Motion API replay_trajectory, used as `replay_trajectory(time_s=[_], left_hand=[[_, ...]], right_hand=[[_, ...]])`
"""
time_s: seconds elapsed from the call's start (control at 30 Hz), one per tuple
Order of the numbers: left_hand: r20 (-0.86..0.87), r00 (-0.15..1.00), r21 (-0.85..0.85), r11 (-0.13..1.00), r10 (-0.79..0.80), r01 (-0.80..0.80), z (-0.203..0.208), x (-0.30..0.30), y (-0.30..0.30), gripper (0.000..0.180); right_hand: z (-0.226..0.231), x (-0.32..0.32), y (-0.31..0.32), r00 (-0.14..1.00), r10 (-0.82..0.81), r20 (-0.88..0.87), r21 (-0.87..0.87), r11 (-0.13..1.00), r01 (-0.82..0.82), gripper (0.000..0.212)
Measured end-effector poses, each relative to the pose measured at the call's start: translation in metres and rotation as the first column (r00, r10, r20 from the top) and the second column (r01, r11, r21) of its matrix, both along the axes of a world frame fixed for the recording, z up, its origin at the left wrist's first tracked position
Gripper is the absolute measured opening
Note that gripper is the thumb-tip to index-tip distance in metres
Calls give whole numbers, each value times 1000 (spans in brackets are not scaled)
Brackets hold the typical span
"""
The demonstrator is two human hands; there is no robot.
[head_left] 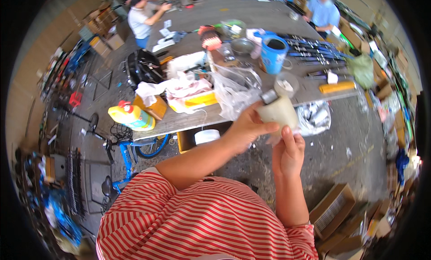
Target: The person cleans a wheel bearing by applying cleaner from a bottle and wiping the internal component with a cloth.
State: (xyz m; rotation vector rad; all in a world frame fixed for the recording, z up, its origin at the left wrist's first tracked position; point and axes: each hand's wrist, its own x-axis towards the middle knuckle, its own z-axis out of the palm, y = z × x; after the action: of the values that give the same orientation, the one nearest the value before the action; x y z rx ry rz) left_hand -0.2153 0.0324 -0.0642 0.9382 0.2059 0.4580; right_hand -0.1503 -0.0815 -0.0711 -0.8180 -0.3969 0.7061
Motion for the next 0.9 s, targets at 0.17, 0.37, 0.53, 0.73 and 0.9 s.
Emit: replay_trajectory(time_s=[0.17, 0.37, 0.53, 0.73, 0.9], left_hand=[[-28, 999, -236, 971, 40, -45, 12, 0, -12, 58], [47, 997, -21, 998, 58, -57, 13, 1, 0, 59], [185, 977, 157, 984, -107, 78, -1, 5, 18, 75], [13, 1000, 171, 985, -22, 20, -25, -3, 17, 62], [0, 1000, -292, 956, 20, -19, -2, -4, -11, 45]], right_hand=[[-14, -6, 10, 723, -170, 669, -98, 945, 313, 24], [-8, 0, 1, 989, 137, 58, 60, 988, -140, 28], [15, -1, 4, 900, 269, -344, 185, 959, -216, 49], [13, 7, 7, 995, -82, -51, 75, 993, 86, 19], [-11, 12, 10, 483, -292, 826, 75, 905, 418, 22]])
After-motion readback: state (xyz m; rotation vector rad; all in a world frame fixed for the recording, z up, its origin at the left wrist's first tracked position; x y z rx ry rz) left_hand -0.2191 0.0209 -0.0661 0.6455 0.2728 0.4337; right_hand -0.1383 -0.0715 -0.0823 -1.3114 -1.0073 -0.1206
